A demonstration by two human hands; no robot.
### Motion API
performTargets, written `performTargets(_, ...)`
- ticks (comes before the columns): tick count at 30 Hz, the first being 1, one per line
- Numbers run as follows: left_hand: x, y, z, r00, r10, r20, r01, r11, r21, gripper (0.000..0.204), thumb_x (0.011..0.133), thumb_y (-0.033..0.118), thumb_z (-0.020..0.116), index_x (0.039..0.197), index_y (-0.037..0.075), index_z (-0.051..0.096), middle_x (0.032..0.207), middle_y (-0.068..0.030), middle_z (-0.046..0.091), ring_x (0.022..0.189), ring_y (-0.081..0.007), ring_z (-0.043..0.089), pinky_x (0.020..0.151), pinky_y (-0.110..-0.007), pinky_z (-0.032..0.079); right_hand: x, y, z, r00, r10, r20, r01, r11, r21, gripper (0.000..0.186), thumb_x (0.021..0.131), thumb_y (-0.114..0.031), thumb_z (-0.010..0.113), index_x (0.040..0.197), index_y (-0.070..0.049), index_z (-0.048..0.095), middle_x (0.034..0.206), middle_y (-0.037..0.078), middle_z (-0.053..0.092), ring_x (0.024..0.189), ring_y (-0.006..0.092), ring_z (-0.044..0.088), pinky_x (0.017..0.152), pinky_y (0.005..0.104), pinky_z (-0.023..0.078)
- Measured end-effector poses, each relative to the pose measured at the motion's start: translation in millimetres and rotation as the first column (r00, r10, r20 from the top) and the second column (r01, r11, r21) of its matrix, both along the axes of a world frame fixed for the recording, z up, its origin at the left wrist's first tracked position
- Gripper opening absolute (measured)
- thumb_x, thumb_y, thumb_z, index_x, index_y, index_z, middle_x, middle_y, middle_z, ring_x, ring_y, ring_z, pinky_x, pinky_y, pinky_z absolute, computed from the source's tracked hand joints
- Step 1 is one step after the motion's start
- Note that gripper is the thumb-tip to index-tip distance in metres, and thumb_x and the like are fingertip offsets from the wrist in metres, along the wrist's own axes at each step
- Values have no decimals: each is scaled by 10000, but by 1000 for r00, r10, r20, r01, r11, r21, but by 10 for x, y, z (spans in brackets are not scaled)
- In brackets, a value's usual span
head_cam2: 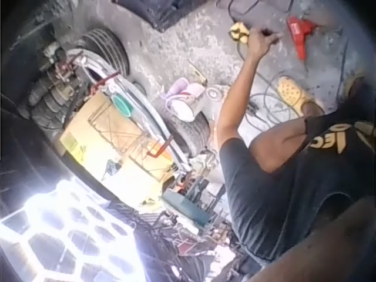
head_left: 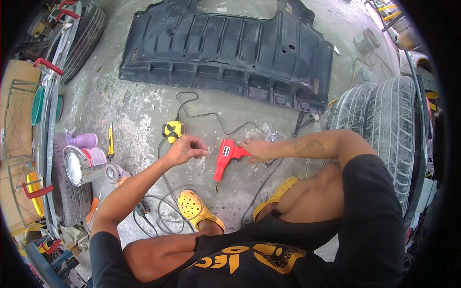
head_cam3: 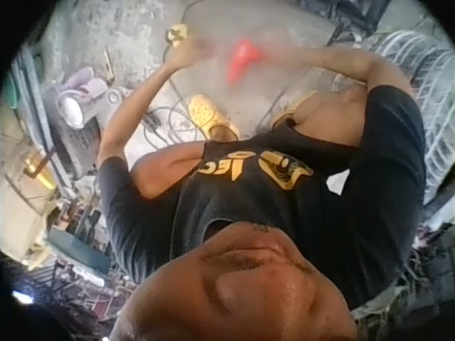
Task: The recorder is repairing a black plastic automotive underbody panel using a hot stapler tool.
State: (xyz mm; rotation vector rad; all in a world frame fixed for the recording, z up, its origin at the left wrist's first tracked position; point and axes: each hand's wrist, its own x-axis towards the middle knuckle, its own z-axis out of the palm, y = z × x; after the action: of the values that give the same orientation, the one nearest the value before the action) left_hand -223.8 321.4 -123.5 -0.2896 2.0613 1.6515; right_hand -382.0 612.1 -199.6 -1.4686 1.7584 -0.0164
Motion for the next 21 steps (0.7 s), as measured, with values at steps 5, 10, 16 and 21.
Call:
performTargets(5, 247, -50, 84, 998, 63, 10, -62, 997, -49, 157, 881, 132, 764, 919, -10, 709, 801, -56, 714, 735, -124, 684, 687, -267, 561, -121, -251, 111, 967, -143, 209, 119, 985, 124, 678, 757, -255, 823, 1280, 10, 483, 1052, 174, 634, 920, 295, 673, 754, 409, 566)
performTargets(10, 472, -269, 65, 974, 203, 101, -214, 971, 104, 152, 887, 95, 753, 974, -16, 696, 846, -77, 714, 774, -154, 709, 723, -289, 592, -109, -460, 83, 785, -402, 470, 171, 872, 459, 487, 740, -258, 863, 1089, -24, 617, 822, 51, 634, 678, 149, 630, 554, 312, 534)
performTargets(16, 262, -506, 321, 933, 354, 59, -357, 931, 71, 170, 886, 70, 744, 1008, -31, 684, 894, -97, 717, 785, -161, 709, 742, -294, 590, -220, -465, 149, 557, -605, 569, 227, 770, 596, 412, 827, -296, 829, 1093, -61, 619, 860, 10, 610, 702, 105, 605, 558, 278, 514)
performTargets(21, -87, -750, 617, 918, 375, -128, -373, 927, 42, 232, 906, 155, 731, 1036, -30, 683, 931, -99, 724, 870, -170, 704, 843, -300, 552, -378, -210, 577, 248, -563, 789, 267, 822, 503, 467, 867, -235, 798, 1240, -105, 548, 960, -15, 566, 772, 83, 582, 633, 267, 518)
